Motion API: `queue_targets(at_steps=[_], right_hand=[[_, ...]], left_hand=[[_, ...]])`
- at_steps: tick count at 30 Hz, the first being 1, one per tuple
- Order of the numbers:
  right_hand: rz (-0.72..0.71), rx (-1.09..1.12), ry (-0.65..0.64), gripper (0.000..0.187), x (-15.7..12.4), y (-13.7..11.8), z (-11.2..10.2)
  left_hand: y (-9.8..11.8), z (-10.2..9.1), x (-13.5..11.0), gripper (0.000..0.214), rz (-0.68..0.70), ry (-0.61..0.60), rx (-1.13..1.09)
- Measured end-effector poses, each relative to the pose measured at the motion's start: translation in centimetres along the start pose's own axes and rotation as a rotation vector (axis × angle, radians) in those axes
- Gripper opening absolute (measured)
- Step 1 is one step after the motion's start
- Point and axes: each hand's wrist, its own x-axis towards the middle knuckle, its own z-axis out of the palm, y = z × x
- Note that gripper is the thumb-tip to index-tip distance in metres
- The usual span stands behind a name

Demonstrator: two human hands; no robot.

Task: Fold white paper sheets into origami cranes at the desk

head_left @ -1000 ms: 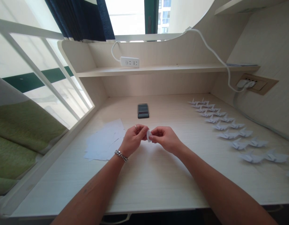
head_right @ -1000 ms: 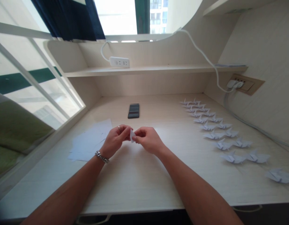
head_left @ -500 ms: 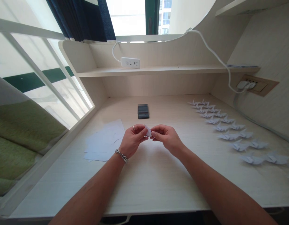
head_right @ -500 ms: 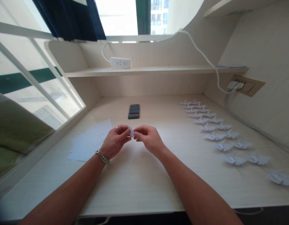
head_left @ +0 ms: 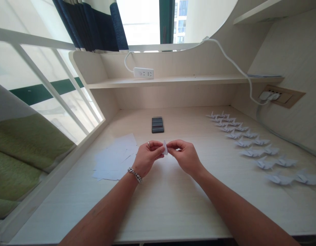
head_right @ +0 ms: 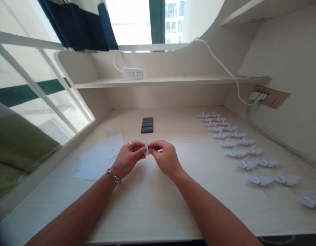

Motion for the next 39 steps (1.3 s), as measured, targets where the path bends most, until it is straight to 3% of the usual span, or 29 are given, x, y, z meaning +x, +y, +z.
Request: queue_targets(at_steps=[11,27,33,39], right_hand=[[0.144,0.106,-0.038,0.019,0.38,0.73,0.03],[0.045,0.107,-0.010,0.015,0.31,0.71,0.11],[0.072,0.163,-0.062,0.018,0.48,0.58,0.09],[0.113,0.172,-0.134,0.024,0.62,0.53,-0.26]], left_hand=[[-0.26,-0.30,0.09,0.039,0.001,0.000,0.106],[0.13,0.06,-0.21,0.037,-0.043,-0.039,0.049],[0.41,0.36,-0.44,0.034,-0.075,-0.038,-0.058],[0.42,0.48,-0.49,0.034,-0.057,-0.065,0.016]])
